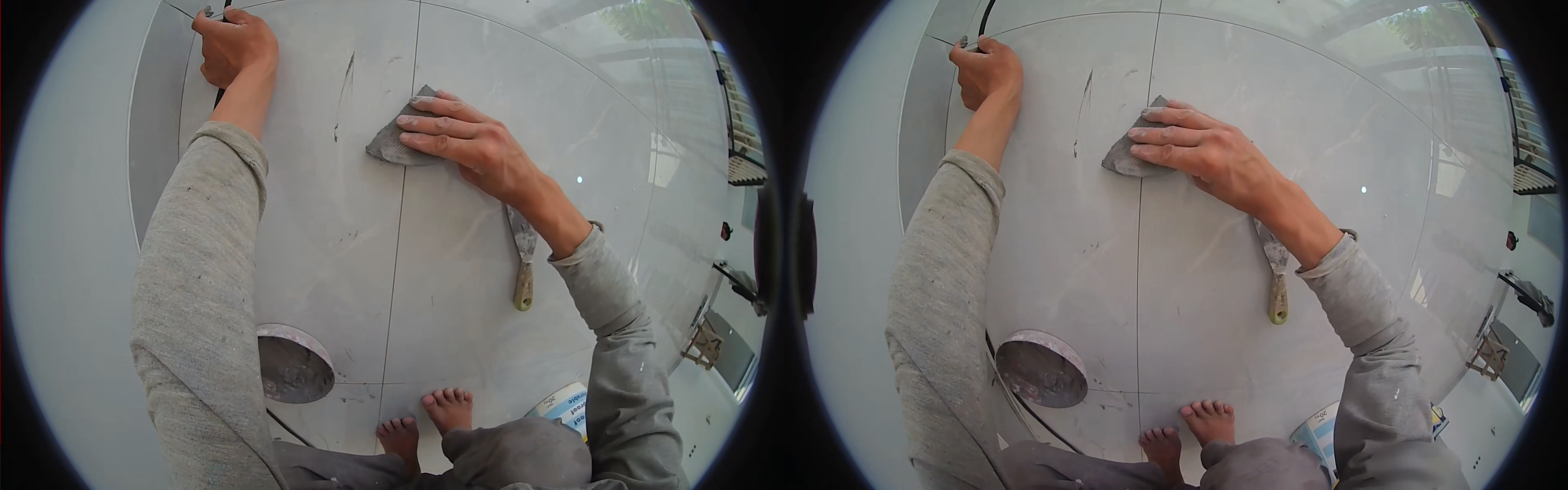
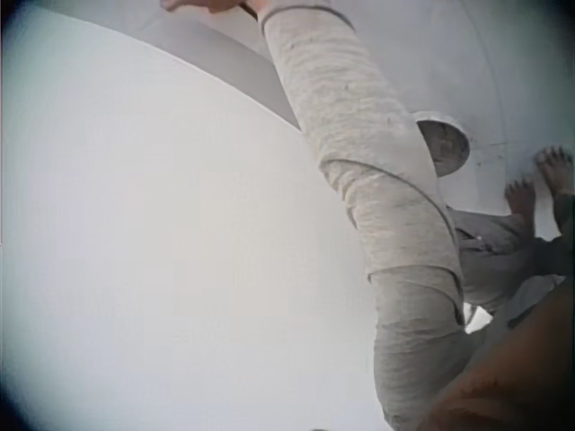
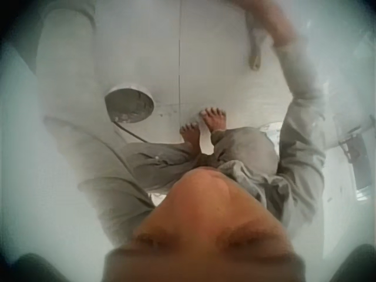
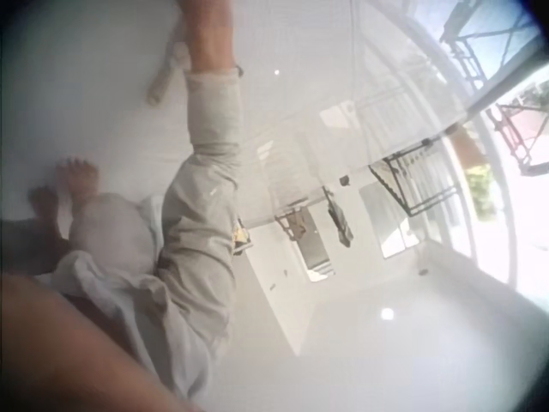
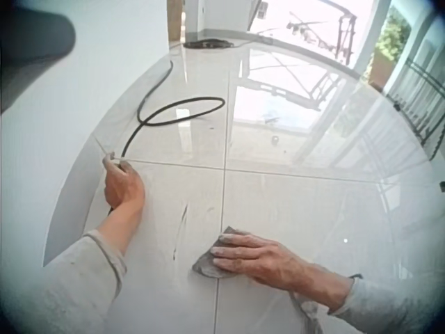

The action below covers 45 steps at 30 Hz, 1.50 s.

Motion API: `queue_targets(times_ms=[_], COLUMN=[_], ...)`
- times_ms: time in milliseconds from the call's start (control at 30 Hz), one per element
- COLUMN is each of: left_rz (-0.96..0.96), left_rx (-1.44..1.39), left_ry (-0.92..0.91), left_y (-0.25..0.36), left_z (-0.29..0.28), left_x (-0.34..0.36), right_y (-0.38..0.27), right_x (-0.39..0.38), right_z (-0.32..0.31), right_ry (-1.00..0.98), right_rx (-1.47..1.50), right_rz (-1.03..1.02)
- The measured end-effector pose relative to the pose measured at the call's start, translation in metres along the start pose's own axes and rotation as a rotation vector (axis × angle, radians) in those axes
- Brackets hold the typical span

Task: The person applies grout to the gaps between floor tiles using a small rubber float and a putty knife, smoothing the material into the seams.

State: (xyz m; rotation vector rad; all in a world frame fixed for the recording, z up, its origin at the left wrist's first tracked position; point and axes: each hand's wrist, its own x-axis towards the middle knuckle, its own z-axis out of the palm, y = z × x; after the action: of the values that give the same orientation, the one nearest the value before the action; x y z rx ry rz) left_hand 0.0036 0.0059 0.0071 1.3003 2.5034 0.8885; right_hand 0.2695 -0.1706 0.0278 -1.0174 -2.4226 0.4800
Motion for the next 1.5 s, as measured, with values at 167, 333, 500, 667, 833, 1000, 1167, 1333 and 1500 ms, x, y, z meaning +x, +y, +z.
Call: queue_targets(times_ms=[167,333,500,667,833,1000,1167,1333,1500], left_rz=[0.001,-0.032,-0.036,0.036,0.085,0.052,0.039,0.043,0.071], left_rx=[-0.006,0.002,0.01,0.044,0.004,0.026,0.013,0.01,0.032], left_ry=[-0.014,-0.01,0.006,0.007,0.024,0.015,-0.006,0.002,0.015], left_y=[0.001,0.0,-0.002,-0.001,-0.001,-0.001,0.001,-0.002,-0.003], left_z=[-0.001,0.003,0.005,0.003,0.003,0.003,0.001,0.001,0.001], left_x=[0.002,0.003,0.001,0.001,0.002,0.001,0.001,0.003,0.002], right_y=[-0.049,0.002,-0.055,-0.161,-0.144,0.036,0.048,-0.082,-0.076], right_x=[-0.026,0.026,0.001,-0.054,-0.036,0.075,0.06,-0.022,-0.011], right_z=[-0.047,-0.032,0.013,0.015,-0.017,-0.042,-0.015,0.008,-0.019], right_ry=[-0.24,0.191,0.054,-0.193,-0.176,0.307,0.2,-0.052,-0.075], right_rx=[0.083,-0.291,-0.225,0.1,0.354,-0.239,-0.275,-0.106,0.195], right_rz=[0.043,0.281,0.32,0.285,0.479,0.477,0.311,0.219,0.218])
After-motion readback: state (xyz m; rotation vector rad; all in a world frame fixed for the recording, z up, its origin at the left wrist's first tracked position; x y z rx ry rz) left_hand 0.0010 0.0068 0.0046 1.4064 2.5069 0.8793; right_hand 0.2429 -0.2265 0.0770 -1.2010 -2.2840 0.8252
